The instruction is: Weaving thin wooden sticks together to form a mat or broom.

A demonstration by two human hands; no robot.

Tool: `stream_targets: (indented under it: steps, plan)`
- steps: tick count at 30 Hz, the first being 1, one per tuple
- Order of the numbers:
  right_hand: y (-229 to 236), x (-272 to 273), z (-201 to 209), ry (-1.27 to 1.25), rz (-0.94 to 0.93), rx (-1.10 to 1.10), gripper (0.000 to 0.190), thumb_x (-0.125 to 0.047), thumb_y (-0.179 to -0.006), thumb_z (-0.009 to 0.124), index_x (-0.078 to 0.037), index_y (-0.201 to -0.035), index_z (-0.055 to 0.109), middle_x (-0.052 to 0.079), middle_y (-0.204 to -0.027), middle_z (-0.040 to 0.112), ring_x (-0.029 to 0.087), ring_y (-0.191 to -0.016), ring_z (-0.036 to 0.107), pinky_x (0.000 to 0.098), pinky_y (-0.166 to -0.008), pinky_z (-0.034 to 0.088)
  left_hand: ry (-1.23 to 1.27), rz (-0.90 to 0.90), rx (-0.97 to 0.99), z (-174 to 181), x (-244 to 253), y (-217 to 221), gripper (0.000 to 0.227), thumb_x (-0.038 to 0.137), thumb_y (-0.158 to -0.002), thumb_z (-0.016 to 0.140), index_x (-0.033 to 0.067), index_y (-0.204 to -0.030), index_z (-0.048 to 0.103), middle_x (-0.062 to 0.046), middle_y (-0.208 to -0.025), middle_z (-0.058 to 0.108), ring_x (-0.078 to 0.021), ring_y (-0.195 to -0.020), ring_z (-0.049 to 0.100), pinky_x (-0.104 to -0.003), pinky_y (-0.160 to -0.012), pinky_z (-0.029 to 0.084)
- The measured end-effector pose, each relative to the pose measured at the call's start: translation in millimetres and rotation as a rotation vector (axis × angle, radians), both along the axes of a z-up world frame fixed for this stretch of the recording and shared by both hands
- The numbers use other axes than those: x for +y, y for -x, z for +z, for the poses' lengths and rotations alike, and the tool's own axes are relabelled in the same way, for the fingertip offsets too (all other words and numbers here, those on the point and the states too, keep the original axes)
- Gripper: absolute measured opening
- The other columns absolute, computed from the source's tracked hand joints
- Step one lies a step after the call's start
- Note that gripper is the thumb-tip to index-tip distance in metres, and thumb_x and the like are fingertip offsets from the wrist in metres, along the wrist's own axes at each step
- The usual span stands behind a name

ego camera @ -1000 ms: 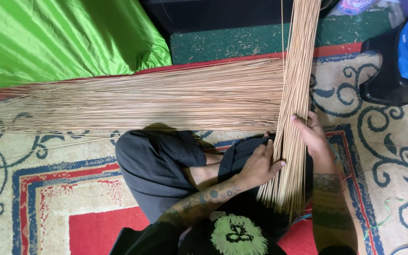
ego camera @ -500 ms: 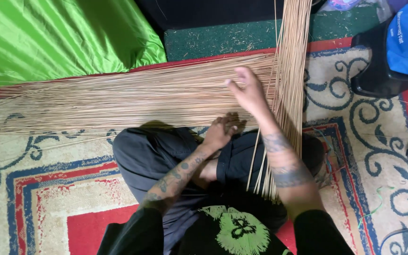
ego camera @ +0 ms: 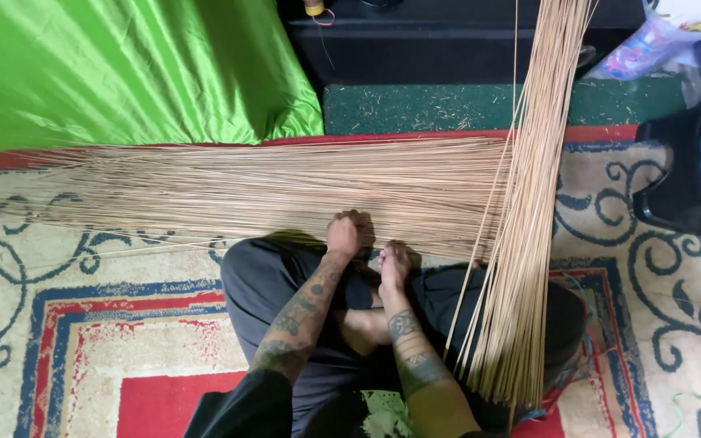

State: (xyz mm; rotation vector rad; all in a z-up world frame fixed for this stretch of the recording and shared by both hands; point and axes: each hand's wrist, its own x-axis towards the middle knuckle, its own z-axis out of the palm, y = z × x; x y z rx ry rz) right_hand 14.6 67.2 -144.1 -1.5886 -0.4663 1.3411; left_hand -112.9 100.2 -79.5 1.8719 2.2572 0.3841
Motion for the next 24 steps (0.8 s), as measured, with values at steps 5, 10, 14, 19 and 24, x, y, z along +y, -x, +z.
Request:
stream_targets:
  steps: [5,10,14,19,24]
  plan:
    - [10.2,-8.7,-2.8,-0.010,0.189,-0.059,0.010,-0.014,-0.086,0.065,-0.009,-0.078,0.065,0.001,-0.064,0.058,0.009,-0.051,0.055,0.0201,-0.043,0.042,-0.008,0.250,-0.165,-19.7,2.4,22.3,0.013,0.024,-0.091,0.065,0.0262,-0.103,0.071,0.001,-0.111,0.065,-0.0260,-0.117,0.059,-0.050,-0.102,0.046]
    - [19.5,-12.9,-13.8,-0.139,0.315,-0.101,0.016,-0.019,-0.087,0.073,-0.010,-0.100,0.074,0.000,-0.074,0.068,0.010,-0.060,0.064,0.0214,-0.052,0.051,-0.253,0.433,-0.222,20.2,-17.7,28.8,0.013,0.018,-0.098,0.056,0.0221,-0.109,0.061,0.001,-0.102,0.056,-0.0234,-0.110,0.055,-0.051,-0.102,0.043]
    - [21.9,-23.4,31.3,-0.401,0.305,-0.158,0.026,-0.024,-0.102,0.057,-0.007,-0.118,0.068,0.009,-0.089,0.066,0.015,-0.069,0.061,0.0272,-0.062,0.054,-0.492,0.172,-0.248,51.1,-33.7,11.0,0.016,0.011,-0.093,0.058,0.0192,-0.106,0.061,-0.001,-0.094,0.052,-0.0276,-0.098,0.055,-0.041,-0.084,0.045]
    - [21.0,-34.8,71.6,-0.593,0.251,-0.216,0.049,-0.032,-0.110,0.038,-0.008,-0.151,0.048,0.019,-0.140,0.053,0.031,-0.134,0.048,0.0484,-0.116,0.035,-0.558,-0.167,-0.284,80.5,-55.4,-27.7,0.004,0.013,-0.094,0.063,0.0126,-0.091,0.061,-0.006,-0.084,0.055,-0.0312,-0.084,0.058,-0.041,-0.076,0.044]
    - [17.9,-30.6,58.5,-0.642,0.189,-0.131,0.052,-0.029,-0.109,0.045,-0.008,-0.157,0.041,0.019,-0.156,0.042,0.033,-0.143,0.041,0.0480,-0.121,0.029,-0.517,-0.204,-0.367,78.2,-63.8,-30.8,0.002,0.014,-0.093,0.066,0.0129,-0.092,0.066,-0.007,-0.083,0.059,-0.0319,-0.084,0.062,-0.042,-0.077,0.047]
